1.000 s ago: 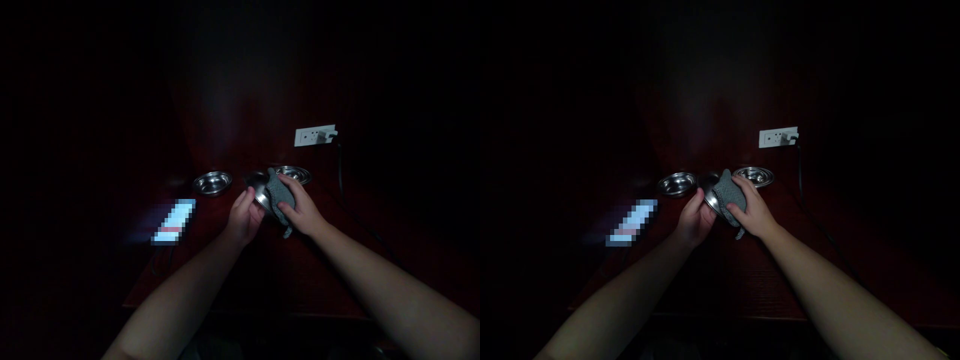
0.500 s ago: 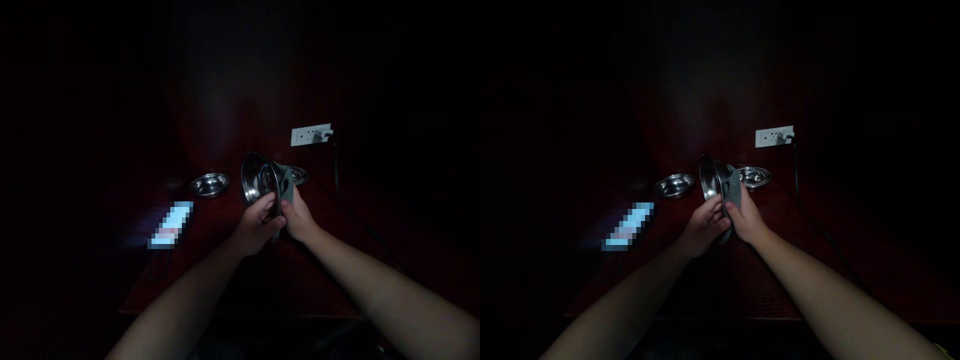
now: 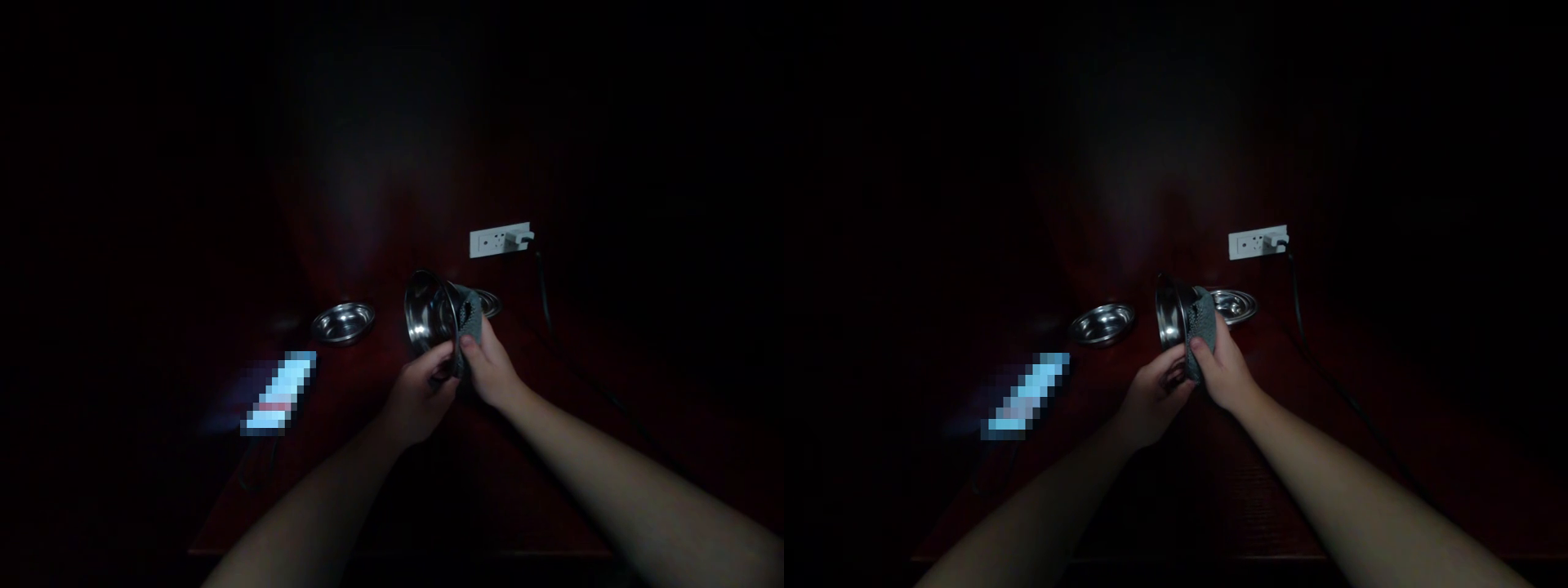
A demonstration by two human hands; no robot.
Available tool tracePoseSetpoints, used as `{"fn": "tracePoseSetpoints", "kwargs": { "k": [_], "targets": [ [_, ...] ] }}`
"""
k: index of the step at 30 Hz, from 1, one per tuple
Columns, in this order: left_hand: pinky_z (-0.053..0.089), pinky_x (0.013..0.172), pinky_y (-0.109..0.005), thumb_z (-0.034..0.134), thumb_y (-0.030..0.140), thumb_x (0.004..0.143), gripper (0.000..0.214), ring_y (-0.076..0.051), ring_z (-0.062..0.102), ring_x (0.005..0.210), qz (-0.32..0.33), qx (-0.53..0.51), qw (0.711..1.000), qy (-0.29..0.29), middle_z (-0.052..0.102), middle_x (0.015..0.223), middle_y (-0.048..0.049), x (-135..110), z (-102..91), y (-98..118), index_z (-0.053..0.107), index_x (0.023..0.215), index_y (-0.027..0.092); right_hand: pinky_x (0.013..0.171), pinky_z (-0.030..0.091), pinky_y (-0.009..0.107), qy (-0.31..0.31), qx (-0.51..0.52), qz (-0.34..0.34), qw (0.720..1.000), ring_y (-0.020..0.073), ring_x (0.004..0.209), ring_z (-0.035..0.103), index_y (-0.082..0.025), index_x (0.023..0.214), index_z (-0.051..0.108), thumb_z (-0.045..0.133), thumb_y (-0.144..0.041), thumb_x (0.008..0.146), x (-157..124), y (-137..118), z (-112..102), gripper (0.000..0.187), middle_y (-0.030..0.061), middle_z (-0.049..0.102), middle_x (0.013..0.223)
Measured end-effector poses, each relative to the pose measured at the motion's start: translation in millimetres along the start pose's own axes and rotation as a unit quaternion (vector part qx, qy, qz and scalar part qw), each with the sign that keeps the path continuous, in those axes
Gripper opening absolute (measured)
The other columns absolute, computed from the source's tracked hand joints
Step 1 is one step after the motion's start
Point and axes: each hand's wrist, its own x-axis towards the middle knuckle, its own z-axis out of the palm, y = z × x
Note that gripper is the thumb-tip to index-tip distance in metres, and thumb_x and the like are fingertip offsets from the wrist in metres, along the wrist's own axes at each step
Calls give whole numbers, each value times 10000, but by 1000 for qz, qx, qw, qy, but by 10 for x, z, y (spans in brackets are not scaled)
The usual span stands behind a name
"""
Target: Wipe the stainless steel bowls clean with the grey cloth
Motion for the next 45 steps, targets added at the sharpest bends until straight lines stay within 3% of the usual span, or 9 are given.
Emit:
{"fn": "tracePoseSetpoints", "kwargs": {
  "k": [5,10,17,21,27,31,36,41,45],
  "targets": [
    [434,1012,-410,532,164,829,413,-217,581,1107,-1,8,1000,19,622,1195,-81,-21,27,-37,529,1241,199,942,436,457,9,3,7,1000,264,1072,554,-206,1334,387,432,-489,895,3,26,-4,524,102,576,1179],
    [422,1025,-409,529,142,825,413,-220,573,1130,-3,-25,999,-33,614,1214,-88,-19,23,12,533,1235,188,1014,372,473,25,6,14,1000,275,1176,497,-192,1377,352,439,-494,891,50,27,-59,579,118,523,1290],
    [421,1015,-420,506,135,828,457,-224,569,1133,-5,-44,998,-55,615,1201,-91,-28,42,37,506,1281,190,949,426,472,73,10,22,997,268,1043,571,-223,1267,479,401,-512,901,76,86,-113,473,88,608,1142],
    [441,983,-408,541,154,817,440,-227,589,1090,-17,-68,997,-43,631,1160,-95,-22,63,22,520,1256,184,942,436,467,46,3,13,999,266,1042,576,-225,1291,455,383,-502,910,48,76,-88,476,91,608,1141],
    [430,983,-419,600,166,796,466,-238,580,1104,-21,-128,992,-9,611,1191,-108,4,41,2,508,1251,195,1055,344,477,-39,-8,6,999,278,1224,469,-198,1405,308,405,-498,899,8,14,-25,596,115,500,1321],
    [426,990,-420,623,169,782,472,-241,575,1113,-25,-148,988,15,597,1216,-126,29,27,-2,510,1240,192,1063,338,480,-80,3,7,997,279,1247,451,-198,1374,340,409,-496,898,-3,15,-7,566,125,495,1315],
    [424,991,-402,625,161,784,491,-234,572,1121,-29,-163,986,23,584,1238,-133,40,27,-15,486,1254,183,1075,319,498,-88,-1,1,996,289,1272,429,-190,1361,359,411,-513,894,5,34,-25,570,132,502,1311],
    [425,984,-394,609,164,800,490,-243,562,1139,-15,-172,985,15,580,1249,-130,25,35,7,478,1271,182,1043,371,491,-96,36,29,994,300,1237,475,-160,1398,324,404,-577,876,13,52,-39,674,142,532,1300],
    [432,974,-391,608,149,800,485,-244,561,1138,-16,-166,986,12,573,1258,-132,21,36,7,484,1266,191,1008,420,473,-95,68,45,992,302,1222,495,-186,1368,382,390,-639,850,-1,68,-26,688,127,573,1257]
  ]
}}
